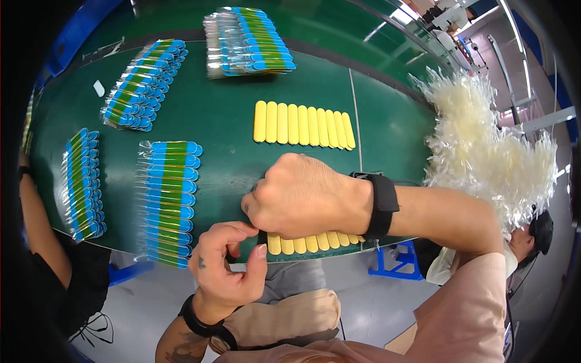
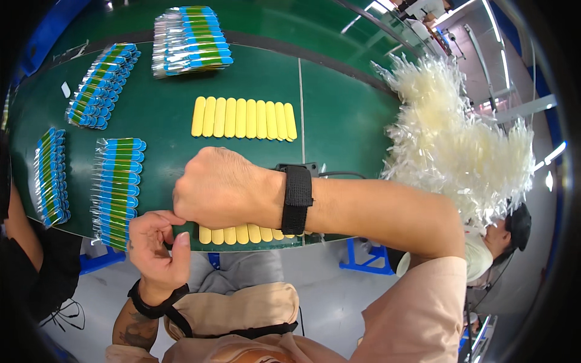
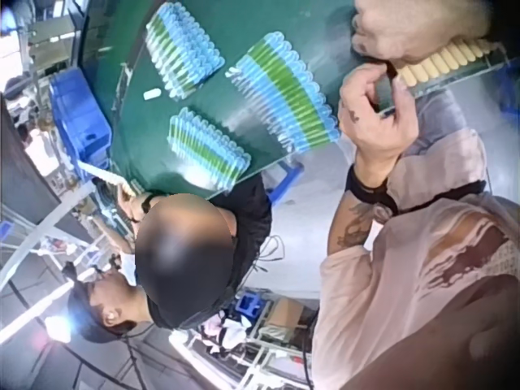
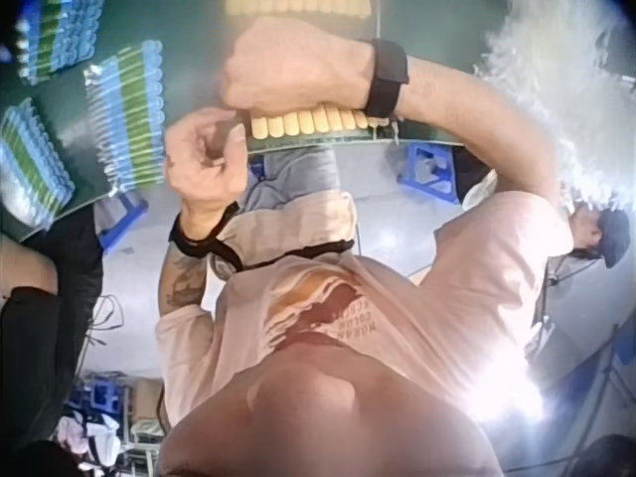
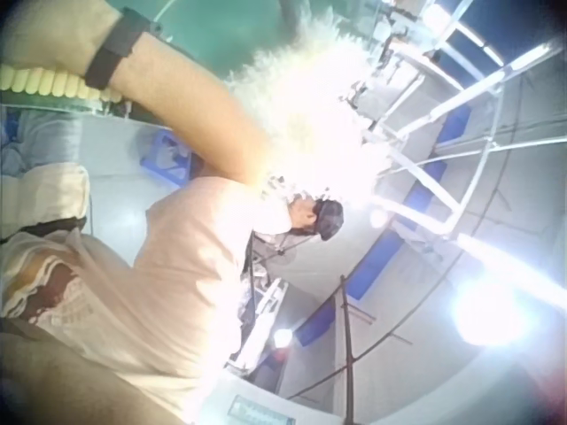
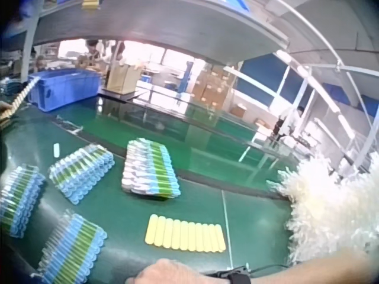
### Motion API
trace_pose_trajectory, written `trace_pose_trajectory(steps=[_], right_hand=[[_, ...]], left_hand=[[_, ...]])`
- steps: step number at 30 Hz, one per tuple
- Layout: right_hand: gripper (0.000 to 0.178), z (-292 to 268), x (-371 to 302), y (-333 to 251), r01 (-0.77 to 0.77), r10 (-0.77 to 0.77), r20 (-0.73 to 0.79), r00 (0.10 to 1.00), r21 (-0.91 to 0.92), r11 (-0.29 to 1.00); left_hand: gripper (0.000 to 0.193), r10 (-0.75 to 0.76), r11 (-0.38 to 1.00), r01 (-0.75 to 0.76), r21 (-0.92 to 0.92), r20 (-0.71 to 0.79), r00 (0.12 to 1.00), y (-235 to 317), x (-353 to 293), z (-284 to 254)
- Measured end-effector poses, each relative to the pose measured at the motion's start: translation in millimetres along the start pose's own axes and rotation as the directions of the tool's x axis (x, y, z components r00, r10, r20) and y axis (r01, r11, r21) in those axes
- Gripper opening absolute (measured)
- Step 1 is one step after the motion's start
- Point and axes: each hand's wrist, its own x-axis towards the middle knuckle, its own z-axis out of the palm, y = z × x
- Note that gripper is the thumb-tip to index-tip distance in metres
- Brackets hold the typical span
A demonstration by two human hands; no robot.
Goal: The person is manually assembling and packaging small plastic/rubber products on a factory production line.
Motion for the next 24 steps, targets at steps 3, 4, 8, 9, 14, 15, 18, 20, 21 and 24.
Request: trace_pose_trajectory(steps=[3, 4, 8, 9, 14, 15, 18, 20, 21, 24], right_hand=[[0.012, -2.7, -27.5, 0.4, 0.014, -0.020, -0.100, 0.995, -0.056, 0.998], [0.011, -7.0, -47.0, 1.9, -0.011, 0.012, 0.007, 1.000, -0.080, 0.997], [0.010, -17.3, -114.7, 16.3, -0.291, 0.298, 0.229, 0.927, -0.061, 0.955], [0.010, -17.7, -127.7, 18.7, -0.300, 0.311, 0.195, 0.930, -0.085, 0.950], [0.015, -10.2, -169.7, 8.9, -0.375, 0.396, 0.174, 0.901, -0.141, 0.916], [0.018, -8.4, -173.8, 4.8, -0.406, 0.424, 0.086, 0.901, -0.171, 0.898], [0.021, -9.1, -177.1, -3.1, -0.436, 0.442, -0.035, 0.896, -0.247, 0.865], [0.021, -15.6, -171.2, -6.9, -0.499, 0.488, -0.139, 0.862, -0.408, 0.765], [0.027, -20.0, -165.4, -7.6, -0.562, 0.561, -0.110, 0.821, -0.336, 0.756], [0.034, -26.6, -133.4, -5.3, -0.571, 0.615, -0.169, 0.770, 0.246, 0.783]], left_hand=[[0.039, -0.013, 0.999, 0.011, 0.038, 0.058, 0.998, 0.0, 2.6, -1.0], [0.042, 0.022, 0.994, -0.036, 0.103, 0.128, 0.991, 0.4, 3.7, -1.4], [0.055, 0.007, 0.972, -0.074, 0.223, 0.288, 0.958, 5.1, 10.8, -1.4], [0.066, 0.031, 0.971, -0.107, 0.214, 0.332, 0.943, 6.9, 13.1, -1.6], [0.066, 0.065, 0.944, -0.209, 0.255, 0.476, 0.877, 15.6, 22.8, -5.6], [0.063, 0.092, 0.911, -0.273, 0.309, 0.493, 0.865, 16.8, 23.6, -5.8], [0.051, 0.024, 0.920, -0.192, 0.341, 0.441, 0.897, 18.9, 24.4, -2.5], [0.040, -0.041, 0.951, -0.078, 0.299, 0.375, 0.926, 18.8, 26.6, 3.1], [0.029, -0.122, 0.966, 0.036, 0.256, 0.329, 0.936, 18.1, 28.5, 6.8], [0.009, -0.189, 0.949, 0.106, 0.297, 0.266, 0.945, 12.8, 37.2, 19.5]])
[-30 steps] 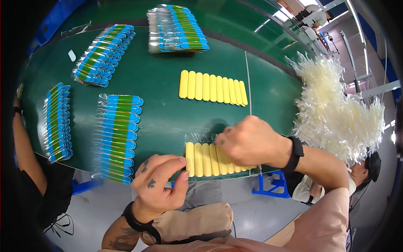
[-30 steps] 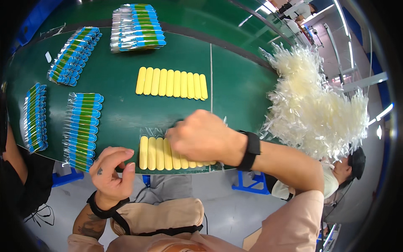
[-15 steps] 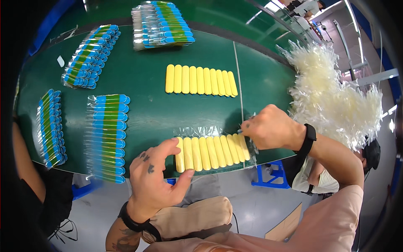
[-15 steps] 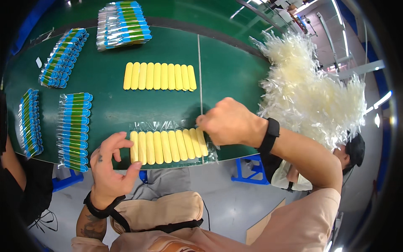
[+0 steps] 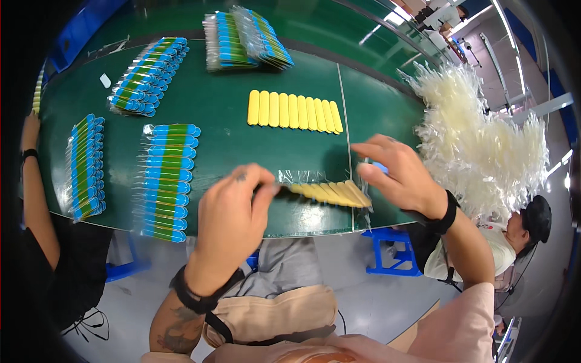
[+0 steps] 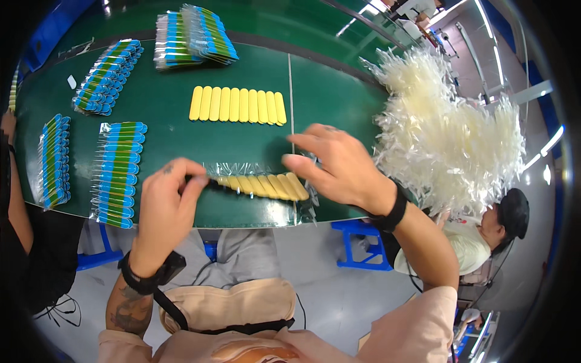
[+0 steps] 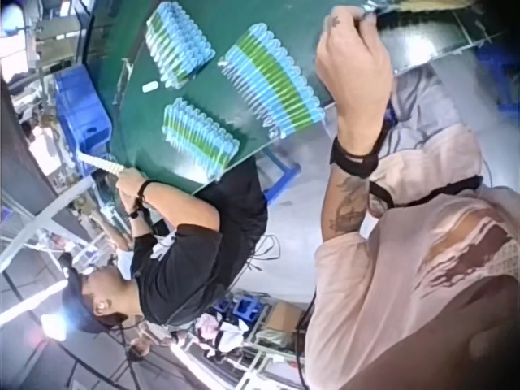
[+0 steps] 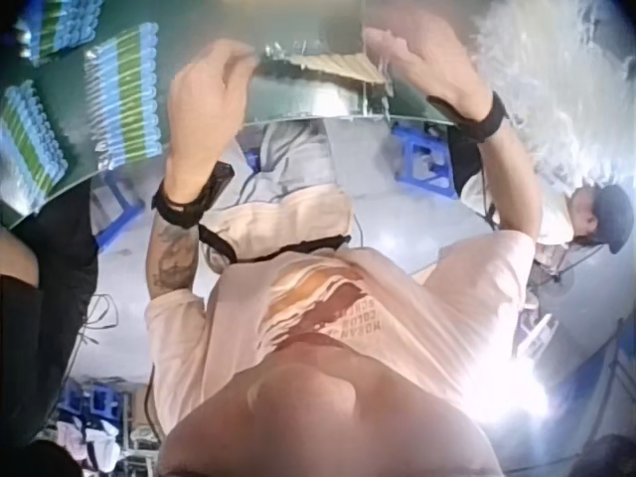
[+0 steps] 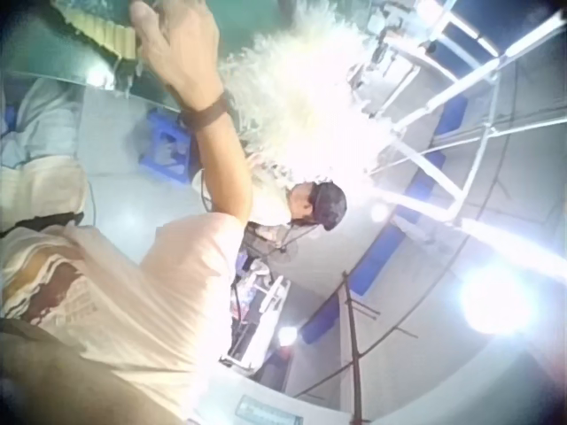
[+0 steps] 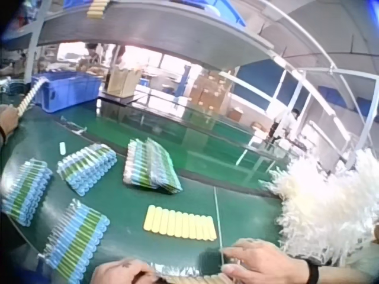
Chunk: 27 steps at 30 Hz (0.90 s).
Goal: The person is manually assembling and packaging small plastic/rubber products on a factory production line.
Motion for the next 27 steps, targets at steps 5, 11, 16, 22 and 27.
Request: trace_pose_trajectory(steps=[5, 11, 16, 22, 27], right_hand=[[0.034, 21.7, 48.7, -35.5, 0.060, -0.152, 0.239, 0.959, 0.352, 0.934], [0.023, 26.4, 85.0, -43.5, 0.027, -0.130, 0.391, 0.911, 0.258, 0.966], [0.021, 18.8, 84.7, -43.2, -0.063, -0.108, 0.506, 0.856, 0.309, 0.949], [0.024, 29.5, 83.7, -47.3, 0.001, -0.125, 0.376, 0.918, 0.312, 0.950], [0.023, 28.6, 91.0, -37.1, -0.031, -0.172, 0.511, 0.842, 0.364, 0.931]], left_hand=[[0.020, -0.110, 0.993, 0.111, 0.030, -0.041, 0.993, -4.2, 13.5, 8.6], [0.018, -0.137, 0.983, 0.132, -0.131, -0.031, 0.990, -6.5, 11.4, 6.1], [0.019, -0.138, 0.980, 0.136, -0.145, -0.002, 0.990, -7.4, 11.7, 3.3], [0.019, -0.144, 0.985, 0.145, -0.091, 0.010, 0.989, -7.8, 12.3, 1.8], [0.019, -0.141, 0.985, 0.141, -0.102, 0.010, 0.990, -7.6, 11.9, 2.4]])
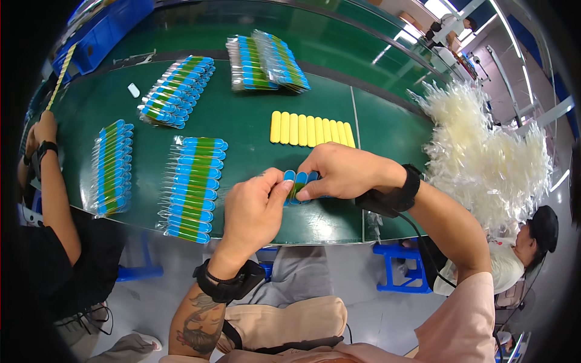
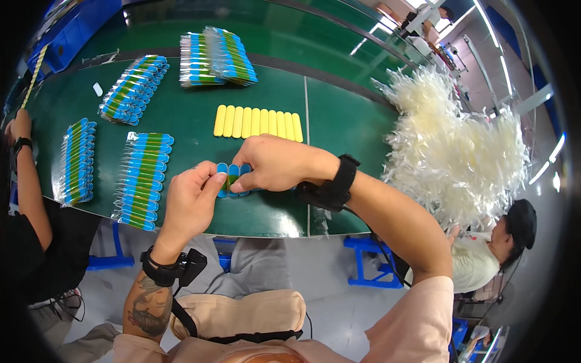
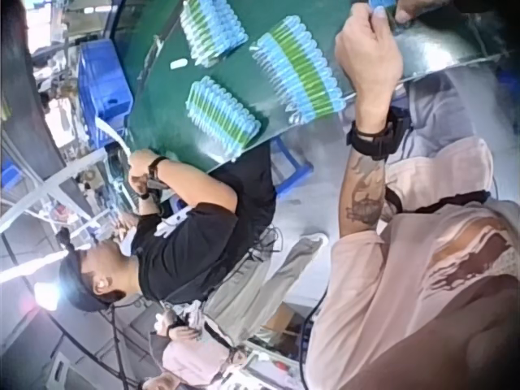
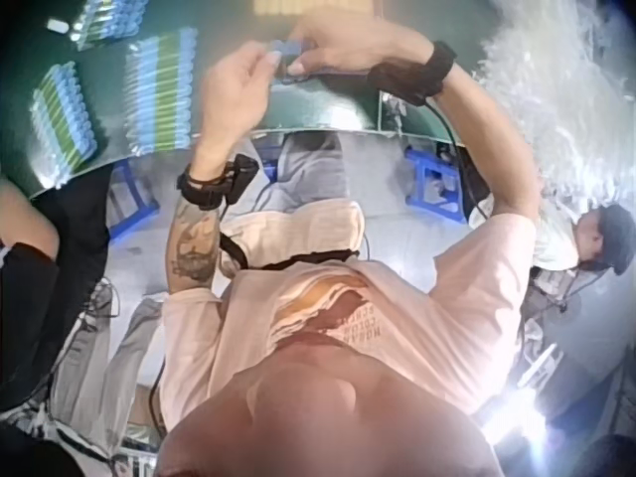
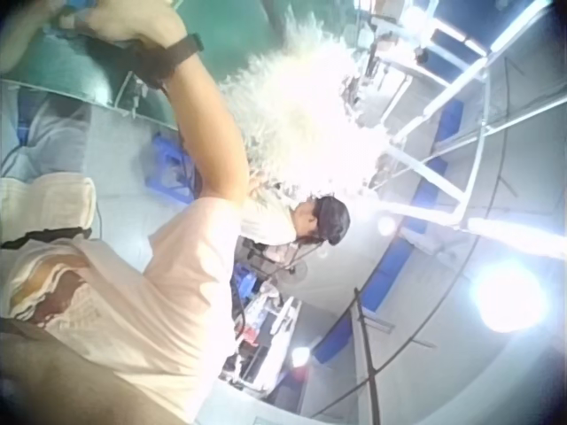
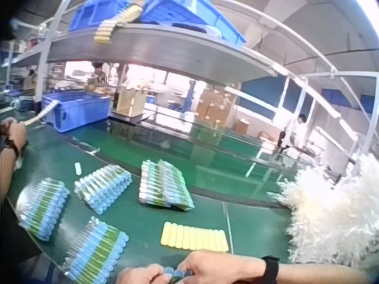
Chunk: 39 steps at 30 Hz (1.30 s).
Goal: The person is manually assembling and packaging small plastic/rubber products on a factory production line.
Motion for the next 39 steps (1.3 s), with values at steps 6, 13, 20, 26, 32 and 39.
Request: trace_pose_trajectory(steps=[6, 13, 20, 26, 32, 39], right_hand=[[0.016, 2.9, -1.3, 1.2, 0.013, -0.042, -0.175, 0.984, -0.166, 0.986], [0.015, 10.7, -13.4, -4.5, -0.034, -0.007, -0.237, 0.971, -0.172, 0.985], [0.018, 11.1, -13.5, -19.5, 0.029, -0.076, -0.189, 0.979, -0.239, 0.970], [0.018, 25.3, -9.8, -27.9, -0.098, -0.012, -0.373, 0.928, -0.273, 0.957], [0.016, 31.6, -9.8, -20.4, -0.107, -0.039, -0.446, 0.894, -0.297, 0.949], [0.019, 15.7, -8.8, -30.8, -0.090, 0.046, -0.236, 0.971, -0.177, 0.980]], left_hand=[[0.017, 0.050, 0.998, -0.052, -0.040, -0.040, 0.998, -0.6, -0.6, 2.6], [0.016, 0.036, 0.991, -0.040, -0.129, -0.039, 0.999, -5.3, -1.2, 7.2], [0.018, 0.059, 0.998, -0.059, 0.009, -0.037, 0.998, -7.5, -5.6, 6.9], [0.018, 0.125, 0.986, -0.132, -0.101, -0.075, 0.989, -3.7, -5.0, 3.3], [0.019, 0.118, 0.983, -0.125, -0.136, -0.059, 0.991, 3.6, -5.7, -3.7], [0.019, 0.046, 0.996, -0.048, -0.074, -0.030, 0.998, 4.8, -9.4, -11.2]])
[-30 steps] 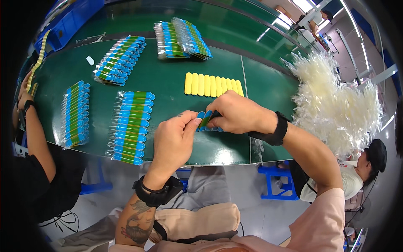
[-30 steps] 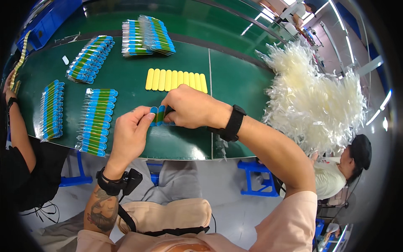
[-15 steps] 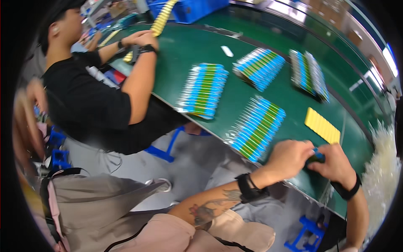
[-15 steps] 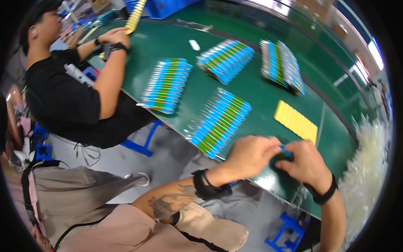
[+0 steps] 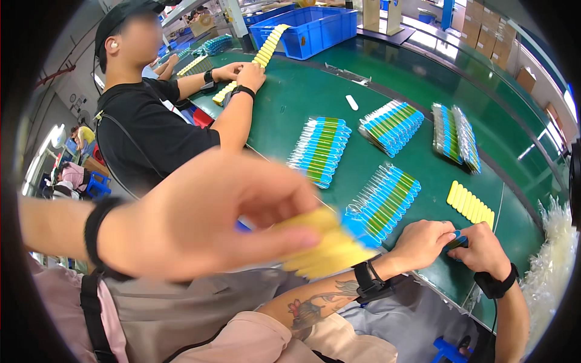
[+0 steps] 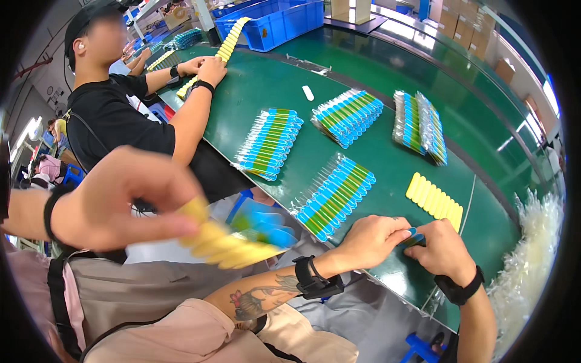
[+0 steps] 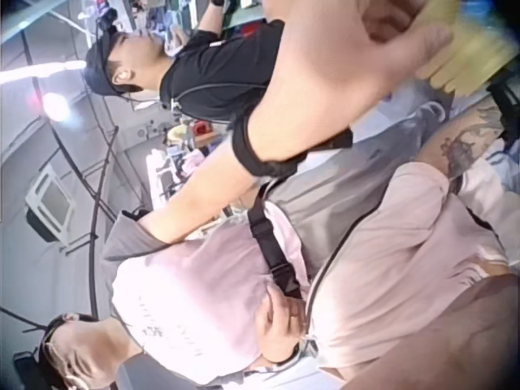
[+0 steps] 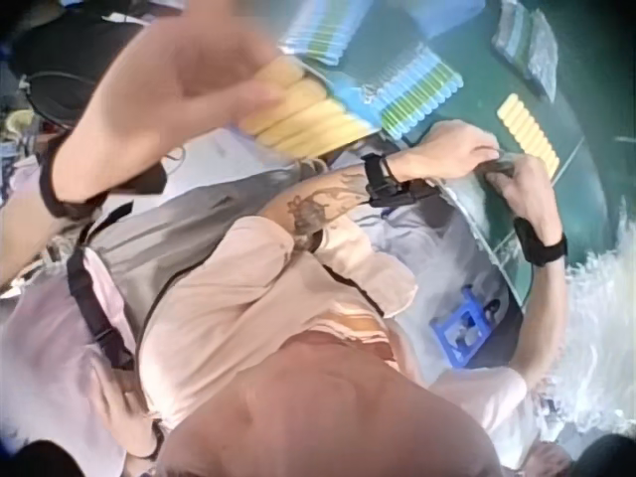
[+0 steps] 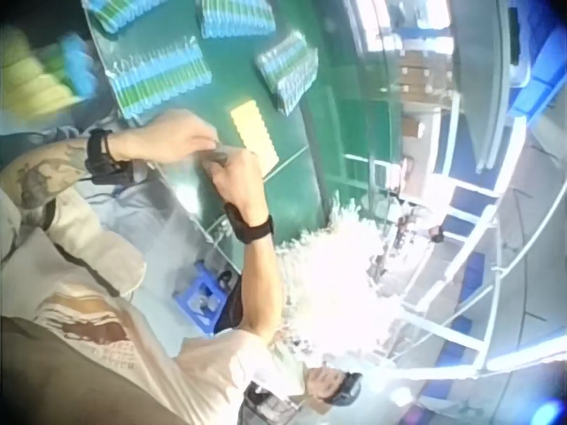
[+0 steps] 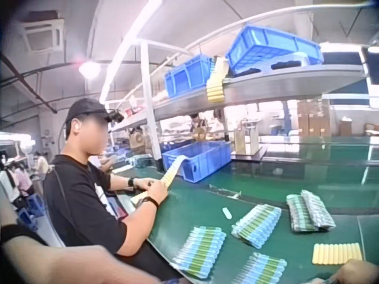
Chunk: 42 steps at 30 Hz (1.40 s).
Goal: The person is manually assembling and packaging small plastic/rubber products on a factory production line.
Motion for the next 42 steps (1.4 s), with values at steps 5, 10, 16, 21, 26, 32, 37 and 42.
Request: trace_pose_trajectory(steps=[5, 10, 16, 21, 26, 32, 37, 42], right_hand=[[0.025, -5.2, 0.3, -4.0, 0.028, -0.027, 0.014, 1.000, -0.098, 0.995], [0.077, -31.7, 1.1, -19.3, 0.295, -0.172, -0.301, 0.938, 0.431, 0.853], [0.110, -13.1, -10.4, -76.3, 0.335, -0.500, -0.070, 0.863, 0.820, 0.464], [0.105, 9.7, -7.2, -114.7, 0.176, -0.240, -0.144, 0.960, 0.977, 0.119], [0.100, 5.3, 23.1, -123.0, 0.293, -0.185, -0.244, 0.952, 0.904, 0.313], [0.039, 13.0, 23.4, -129.7, 0.133, -0.358, -0.079, 0.930, 0.983, 0.129], [0.024, 17.6, 37.0, -131.2, 0.261, -0.125, -0.250, 0.960, 0.962, 0.078], [0.019, 18.1, 37.5, -109.3, 0.258, -0.160, -0.246, 0.956, 0.964, 0.059]], left_hand=[[0.019, -0.040, 0.999, 0.040, 0.021, 0.014, 0.999, -12.1, 2.9, 2.5], [0.019, -0.140, 0.990, 0.138, 0.027, 0.076, 0.987, -7.2, 5.1, 11.2], [0.017, -0.032, 0.985, 0.018, 0.169, 0.078, 0.996, 86.8, 26.3, -97.2], [0.023, 0.023, 0.934, -0.135, 0.331, 0.320, 0.947, 165.8, 37.0, -232.7], [0.017, -0.360, 0.933, 0.262, 0.248, 0.619, 0.698, 124.7, 10.1, -220.2], [0.018, -0.286, 0.958, 0.216, 0.190, 0.529, 0.799, 128.9, 24.4, -211.5], [0.019, -0.187, 0.977, 0.124, 0.176, 0.409, 0.893, 137.6, 47.6, -200.5], [0.021, -0.232, 0.960, 0.133, 0.246, 0.435, 0.870, 147.2, 43.8, -194.8]])
